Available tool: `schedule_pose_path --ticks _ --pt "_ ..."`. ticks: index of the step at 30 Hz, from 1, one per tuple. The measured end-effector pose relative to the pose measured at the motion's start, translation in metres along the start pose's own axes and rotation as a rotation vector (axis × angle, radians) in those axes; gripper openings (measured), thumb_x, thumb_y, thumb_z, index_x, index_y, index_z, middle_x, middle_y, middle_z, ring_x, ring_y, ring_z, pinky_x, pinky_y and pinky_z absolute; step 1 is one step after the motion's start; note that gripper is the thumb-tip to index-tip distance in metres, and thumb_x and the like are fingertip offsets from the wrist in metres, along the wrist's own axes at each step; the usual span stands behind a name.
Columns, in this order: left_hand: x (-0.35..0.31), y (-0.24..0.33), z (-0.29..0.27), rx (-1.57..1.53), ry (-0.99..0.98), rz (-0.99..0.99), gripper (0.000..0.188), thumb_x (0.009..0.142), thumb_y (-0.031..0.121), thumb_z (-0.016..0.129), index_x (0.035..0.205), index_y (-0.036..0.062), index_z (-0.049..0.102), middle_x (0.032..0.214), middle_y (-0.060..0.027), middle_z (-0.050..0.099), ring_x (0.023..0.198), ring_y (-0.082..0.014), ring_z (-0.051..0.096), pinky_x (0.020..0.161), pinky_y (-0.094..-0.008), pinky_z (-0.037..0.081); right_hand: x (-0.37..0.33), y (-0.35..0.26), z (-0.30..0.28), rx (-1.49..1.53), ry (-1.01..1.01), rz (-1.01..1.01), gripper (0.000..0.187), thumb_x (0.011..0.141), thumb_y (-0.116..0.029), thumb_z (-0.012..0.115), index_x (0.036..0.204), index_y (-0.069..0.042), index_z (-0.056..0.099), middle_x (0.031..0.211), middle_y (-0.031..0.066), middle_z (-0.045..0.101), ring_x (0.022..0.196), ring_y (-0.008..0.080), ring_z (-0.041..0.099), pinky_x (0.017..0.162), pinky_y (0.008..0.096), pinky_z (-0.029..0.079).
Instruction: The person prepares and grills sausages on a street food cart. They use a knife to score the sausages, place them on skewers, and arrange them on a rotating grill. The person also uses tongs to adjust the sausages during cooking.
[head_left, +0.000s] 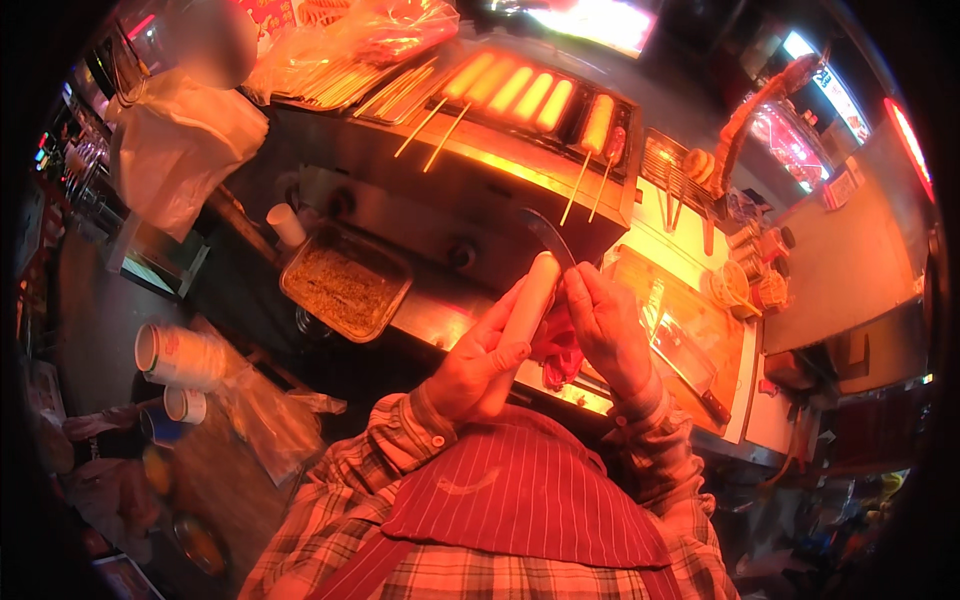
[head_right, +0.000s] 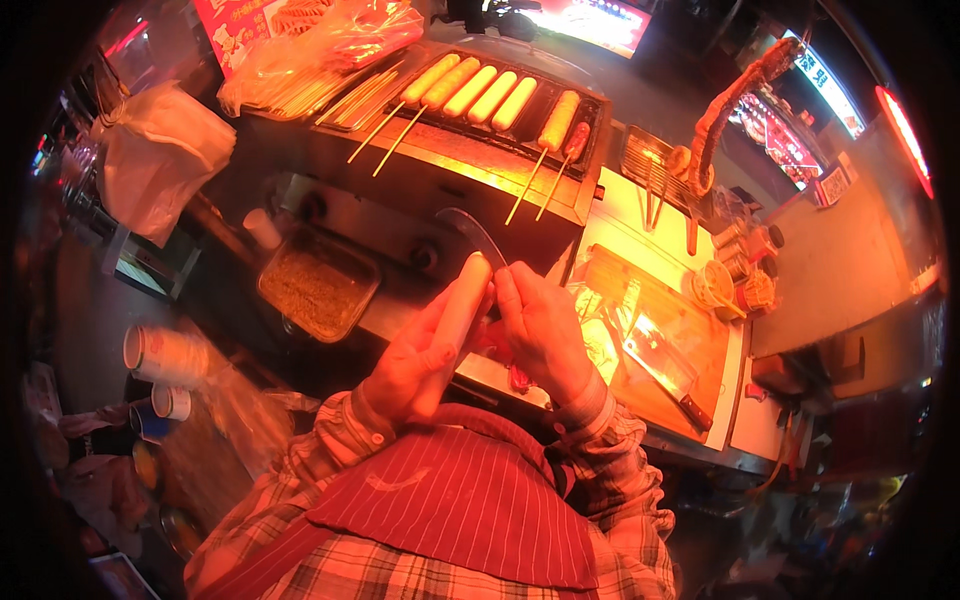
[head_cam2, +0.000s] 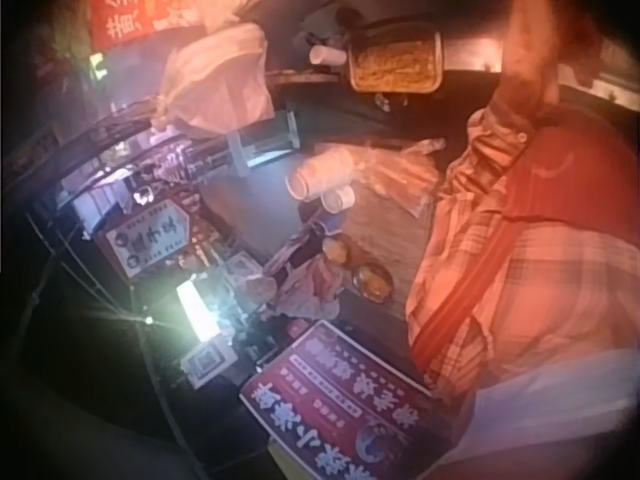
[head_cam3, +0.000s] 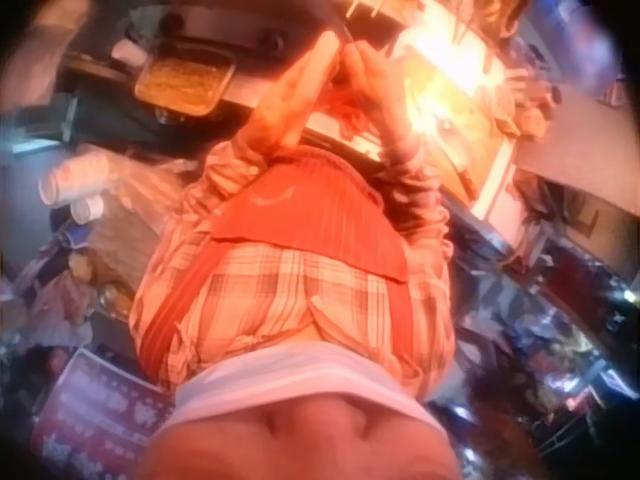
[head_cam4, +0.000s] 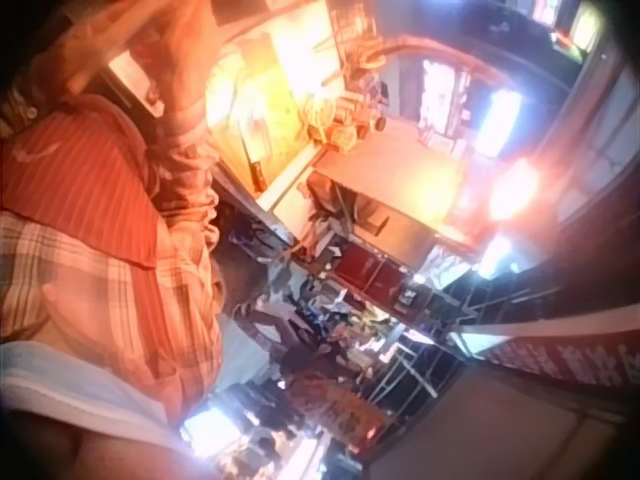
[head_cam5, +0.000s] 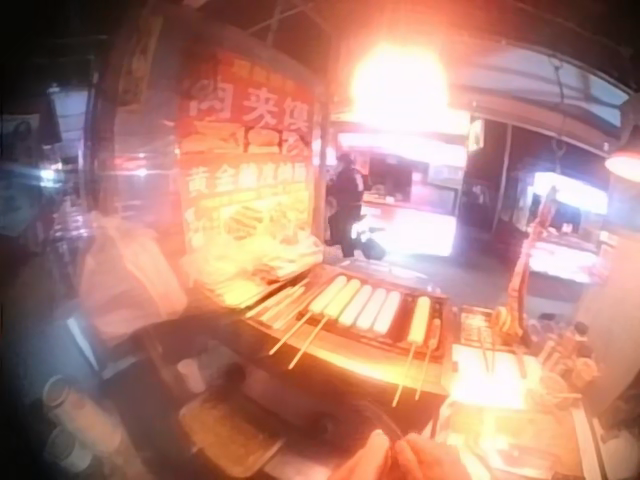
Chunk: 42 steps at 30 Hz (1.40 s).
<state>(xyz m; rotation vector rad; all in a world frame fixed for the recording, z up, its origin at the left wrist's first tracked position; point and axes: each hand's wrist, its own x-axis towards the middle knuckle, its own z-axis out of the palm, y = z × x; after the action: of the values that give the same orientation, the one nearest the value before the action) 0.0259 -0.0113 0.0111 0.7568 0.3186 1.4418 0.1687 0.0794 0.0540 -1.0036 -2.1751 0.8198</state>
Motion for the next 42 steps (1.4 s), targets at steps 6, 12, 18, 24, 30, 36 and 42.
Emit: schedule_pose_path --ticks 6,12,18,24,30,36,42 --pt "-0.009 0.0 -0.005 -0.042 0.02 -0.059 0.083 0.091 0.021 0.064 0.154 0.002 0.013 0.154 -0.0117 0.03 0.144 -0.023 0.027 0.115 -0.0405 0.026 -0.013 0.009 -0.007 0.102 -0.191 0.067 0.029 0.102 -0.019 0.048 0.085 0.001 0.058 0.069 0.014 0.062 0.063 0.0243 0.063 0.057 0.0342 0.046" --pt "-0.006 0.007 -0.002 -0.049 -0.005 -0.077 0.082 0.091 0.018 0.063 0.154 0.0016 0.014 0.154 -0.0118 0.03 0.144 -0.0237 0.026 0.116 -0.0411 0.024 -0.008 -0.006 -0.021 0.119 -0.088 0.039 0.026 0.1 -0.022 0.05 0.084 -0.002 0.057 0.069 0.0161 0.064 0.06 0.0301 0.065 0.054 0.036 0.048" --pt "-0.007 0.001 -0.007 -0.038 0.026 -0.046 0.08 0.09 0.014 0.062 0.153 0.0004 0.015 0.154 -0.0132 0.03 0.143 -0.0242 0.027 0.116 -0.0407 0.024 -0.013 -0.006 -0.009 0.105 -0.145 0.076 0.026 0.1 -0.022 0.05 0.085 -0.001 0.057 0.068 0.0116 0.066 0.06 0.0279 0.066 0.054 0.036 0.048" --pt "-0.014 -0.004 -0.016 -0.018 0.08 -0.098 0.078 0.091 0.013 0.061 0.153 0.0 0.016 0.154 -0.0134 0.03 0.142 -0.0251 0.03 0.117 -0.0392 0.024 -0.03 0.015 0.006 -0.042 -0.107 -0.108 0.027 0.1 -0.023 0.049 0.086 -0.001 0.057 0.074 0.0145 0.067 0.056 0.0286 0.063 0.052 0.0369 0.047" --pt "-0.011 -0.002 -0.015 0.015 0.063 -0.066 0.077 0.092 0.014 0.061 0.153 0.0006 0.016 0.153 -0.0128 0.03 0.141 -0.0243 0.03 0.116 -0.0388 0.024 -0.024 -0.005 -0.007 0.194 -0.159 0.151 0.024 0.1 -0.021 0.049 0.086 -0.002 0.057 0.071 0.017 0.062 0.065 0.0378 0.06 0.057 0.0422 0.046" --pt "-0.01 -0.006 -0.018 0.017 0.075 -0.041 0.077 0.092 0.016 0.062 0.152 0.0007 0.018 0.145 -0.0106 0.037 0.133 -0.0228 0.037 0.112 -0.0398 0.027 -0.032 0.009 0.01 0.022 -0.142 -0.015 0.022 0.099 -0.02 0.05 0.088 -0.002 0.056 0.072 0.0191 0.06 0.068 0.0422 0.059 0.058 0.0457 0.046" --pt "-0.009 -0.005 -0.022 0.033 0.082 -0.078 0.081 0.09 0.022 0.064 0.151 -0.0028 0.018 0.157 -0.0159 0.024 0.146 -0.0277 0.023 0.118 -0.0428 0.018 -0.042 0.006 0.017 0.069 -0.164 0.025 0.021 0.098 -0.02 0.051 0.09 -0.003 0.059 0.074 0.0202 0.06 0.07 0.0422 0.059 0.06 0.0463 0.046"
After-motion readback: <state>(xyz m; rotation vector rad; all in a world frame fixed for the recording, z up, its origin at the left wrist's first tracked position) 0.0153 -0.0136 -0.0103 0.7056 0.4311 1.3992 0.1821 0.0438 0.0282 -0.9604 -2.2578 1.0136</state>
